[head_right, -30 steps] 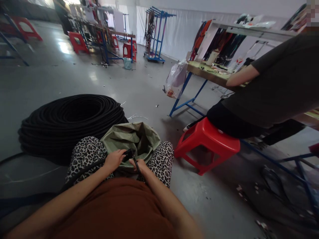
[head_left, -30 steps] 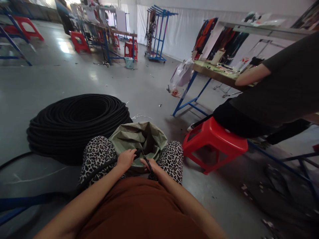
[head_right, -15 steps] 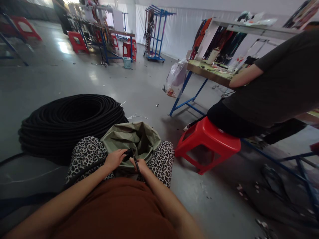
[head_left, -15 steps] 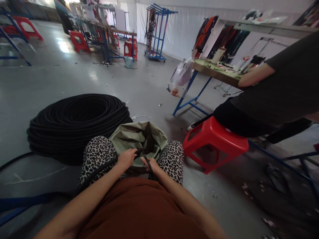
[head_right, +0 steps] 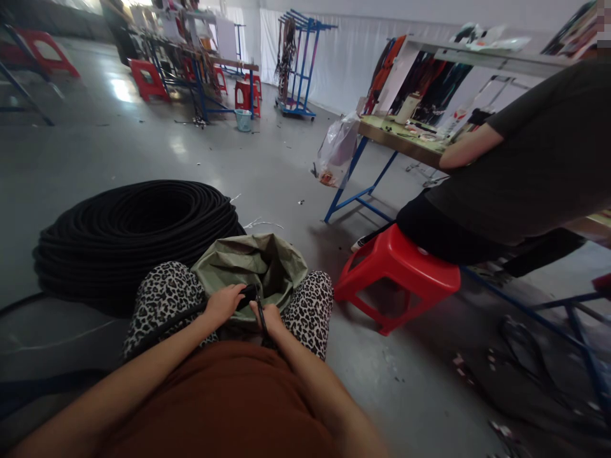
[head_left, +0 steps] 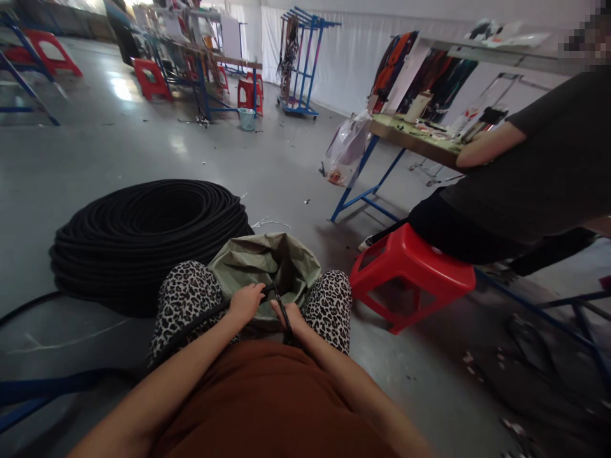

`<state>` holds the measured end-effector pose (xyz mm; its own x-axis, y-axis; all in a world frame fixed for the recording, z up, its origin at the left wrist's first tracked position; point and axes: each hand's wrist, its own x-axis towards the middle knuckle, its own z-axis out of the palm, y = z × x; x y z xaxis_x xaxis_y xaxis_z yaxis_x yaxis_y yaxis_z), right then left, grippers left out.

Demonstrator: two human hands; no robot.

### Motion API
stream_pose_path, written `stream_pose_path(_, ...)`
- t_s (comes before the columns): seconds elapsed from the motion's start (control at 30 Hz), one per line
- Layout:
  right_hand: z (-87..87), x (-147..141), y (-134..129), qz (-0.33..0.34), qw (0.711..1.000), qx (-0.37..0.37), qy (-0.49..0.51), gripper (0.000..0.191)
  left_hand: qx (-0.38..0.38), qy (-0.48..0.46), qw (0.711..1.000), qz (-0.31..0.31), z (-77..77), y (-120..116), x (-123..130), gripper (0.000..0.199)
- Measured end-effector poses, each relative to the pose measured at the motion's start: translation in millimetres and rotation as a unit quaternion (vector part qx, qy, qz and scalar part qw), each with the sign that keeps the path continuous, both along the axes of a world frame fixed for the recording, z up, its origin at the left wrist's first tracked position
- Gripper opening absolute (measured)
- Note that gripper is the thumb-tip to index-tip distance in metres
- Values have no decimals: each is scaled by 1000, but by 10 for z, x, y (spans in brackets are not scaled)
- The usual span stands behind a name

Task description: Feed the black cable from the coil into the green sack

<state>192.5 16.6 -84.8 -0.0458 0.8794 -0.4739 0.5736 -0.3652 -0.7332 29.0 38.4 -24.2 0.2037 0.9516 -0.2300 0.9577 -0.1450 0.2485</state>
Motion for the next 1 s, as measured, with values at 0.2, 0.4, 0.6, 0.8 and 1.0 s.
stream_pose_path(0.2, -14, -24, 28, -1, 999, -24, -36, 48, -8, 15, 1000, 2, -63, 30, 12, 35)
stream_pose_path(0.4, -13, -30, 60, -7, 997, -35, -69, 41, -20, 27, 999, 2, -100, 69, 43, 35)
stream_pose_path(0.6, -24, -27, 78, -17, 996, -59, -59, 29, -32, 29, 999, 3, -108, 81, 47, 33)
stream_pose_path(0.8, -1, -30, 82, -11, 995, -63, -70, 23, -50, 21, 998, 10, -82, 69, 37, 34)
stream_pose_path(1.0, -92, -21, 63, -51, 995, -82, -6, 33, -46, 13, 999, -2, -48, 104, -1, 36)
